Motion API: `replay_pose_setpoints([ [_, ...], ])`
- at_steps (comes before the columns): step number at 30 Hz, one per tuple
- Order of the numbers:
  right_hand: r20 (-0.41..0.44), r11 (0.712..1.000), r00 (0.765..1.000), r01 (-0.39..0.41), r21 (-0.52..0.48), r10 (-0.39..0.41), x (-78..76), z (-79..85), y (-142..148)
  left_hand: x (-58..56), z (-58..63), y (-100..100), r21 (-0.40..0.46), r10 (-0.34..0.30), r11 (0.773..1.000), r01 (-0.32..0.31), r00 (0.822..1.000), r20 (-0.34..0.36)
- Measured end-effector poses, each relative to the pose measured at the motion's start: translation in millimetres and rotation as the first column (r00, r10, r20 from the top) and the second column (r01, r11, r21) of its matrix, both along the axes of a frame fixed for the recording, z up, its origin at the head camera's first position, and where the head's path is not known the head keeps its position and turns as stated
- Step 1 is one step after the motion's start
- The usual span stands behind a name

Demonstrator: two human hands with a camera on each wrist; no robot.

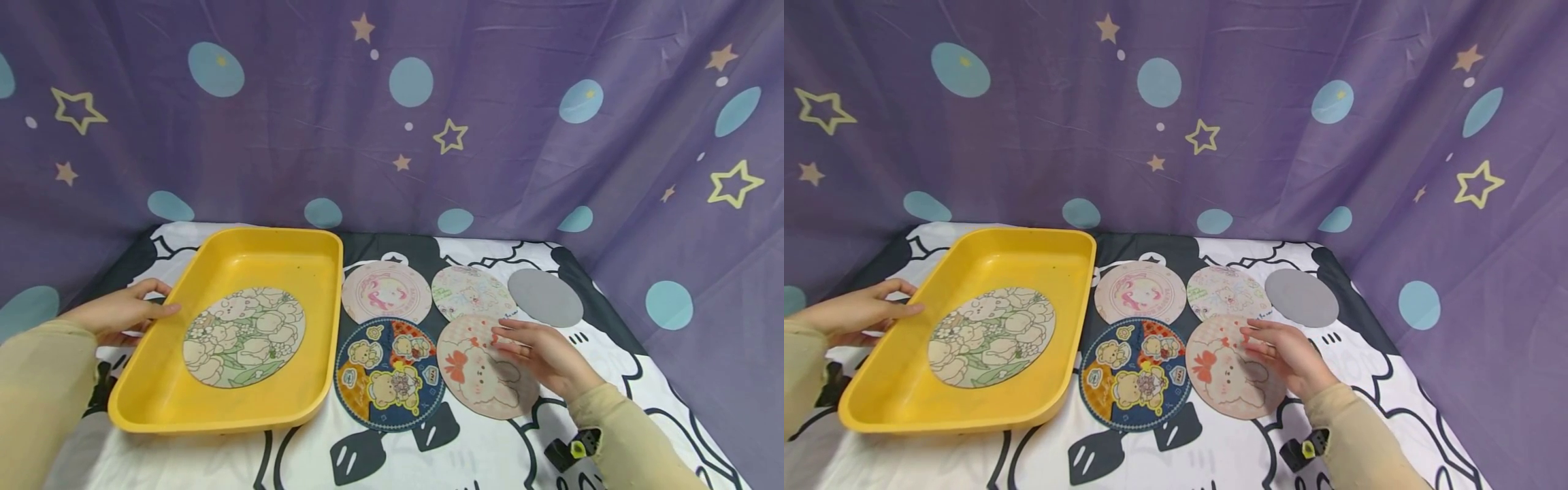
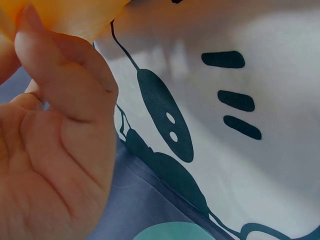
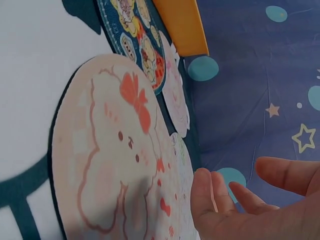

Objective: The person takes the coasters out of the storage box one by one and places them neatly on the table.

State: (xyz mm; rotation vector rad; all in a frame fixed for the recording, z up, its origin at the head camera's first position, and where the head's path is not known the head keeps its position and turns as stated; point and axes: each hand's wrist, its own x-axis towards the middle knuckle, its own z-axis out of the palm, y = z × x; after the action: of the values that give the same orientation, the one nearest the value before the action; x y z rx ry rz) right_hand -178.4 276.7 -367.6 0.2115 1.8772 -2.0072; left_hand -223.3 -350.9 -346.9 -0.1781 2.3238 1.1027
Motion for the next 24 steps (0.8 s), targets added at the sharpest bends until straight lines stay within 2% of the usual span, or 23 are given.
replay_pose_setpoints([
  [8,-0.011,1.0,1.0,0.0,-0.002,0.0,-0.5,-2.5,-9,0.5,-0.5,0,0.001,0.004,1.0,-0.004,1.0,-0.002],
  [17,-0.023,0.994,0.999,-0.028,-0.106,0.026,-1.9,-1.4,-17,0.8,0.8,1,-0.01,0.005,1.0,-0.005,1.0,-0.002],
  [24,-0.025,0.989,0.999,-0.051,-0.141,0.048,-4.0,-0.8,-25,1.0,1.1,1,0.0,0.005,1.0,-0.005,1.0,-0.001],
])
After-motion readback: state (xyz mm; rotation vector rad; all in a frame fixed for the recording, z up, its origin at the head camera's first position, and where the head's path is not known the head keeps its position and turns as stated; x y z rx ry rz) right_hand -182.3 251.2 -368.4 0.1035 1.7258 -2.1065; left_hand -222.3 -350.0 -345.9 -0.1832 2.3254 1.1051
